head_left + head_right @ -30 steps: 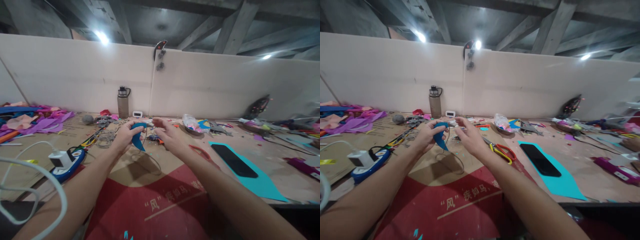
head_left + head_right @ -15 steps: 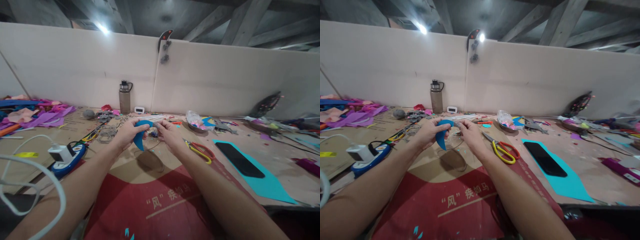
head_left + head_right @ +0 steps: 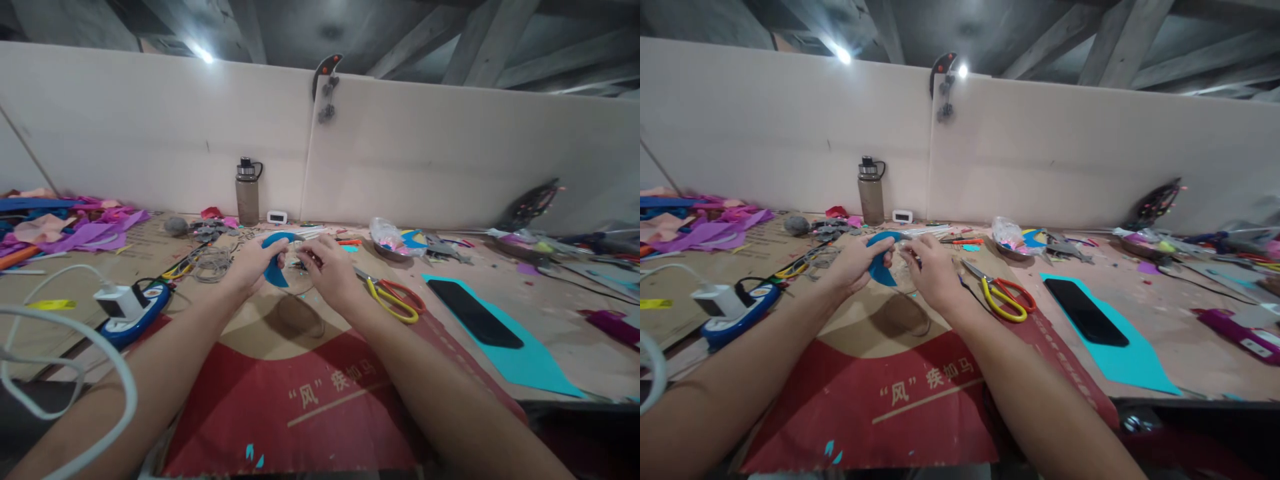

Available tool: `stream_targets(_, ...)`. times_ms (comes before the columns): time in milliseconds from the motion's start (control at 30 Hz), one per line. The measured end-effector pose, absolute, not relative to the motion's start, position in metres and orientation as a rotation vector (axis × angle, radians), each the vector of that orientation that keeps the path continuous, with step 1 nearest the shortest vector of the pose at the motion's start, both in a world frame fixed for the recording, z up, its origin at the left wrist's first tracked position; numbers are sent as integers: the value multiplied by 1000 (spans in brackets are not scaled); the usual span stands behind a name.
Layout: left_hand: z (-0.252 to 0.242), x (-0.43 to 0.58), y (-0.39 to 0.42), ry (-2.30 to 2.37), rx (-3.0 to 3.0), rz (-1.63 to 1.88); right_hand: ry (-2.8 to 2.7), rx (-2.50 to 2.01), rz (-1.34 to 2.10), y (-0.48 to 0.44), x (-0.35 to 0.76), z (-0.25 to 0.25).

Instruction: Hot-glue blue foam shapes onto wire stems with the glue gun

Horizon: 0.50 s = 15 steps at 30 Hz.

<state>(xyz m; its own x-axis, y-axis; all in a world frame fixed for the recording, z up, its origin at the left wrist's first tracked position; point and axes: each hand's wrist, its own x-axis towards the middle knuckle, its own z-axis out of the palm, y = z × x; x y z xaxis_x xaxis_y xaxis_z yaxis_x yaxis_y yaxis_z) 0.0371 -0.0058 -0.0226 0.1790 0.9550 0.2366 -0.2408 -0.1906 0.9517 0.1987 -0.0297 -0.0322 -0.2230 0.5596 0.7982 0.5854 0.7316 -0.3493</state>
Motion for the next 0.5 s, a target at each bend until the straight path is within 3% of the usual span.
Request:
stream_targets(300,-25,34,1,759,1085,1398,-2145,-956,-46,-33,194,-38)
stream_targets(500,-23,32,0,790,999,1435,-1893,-1262,-50,-19,225,-29)
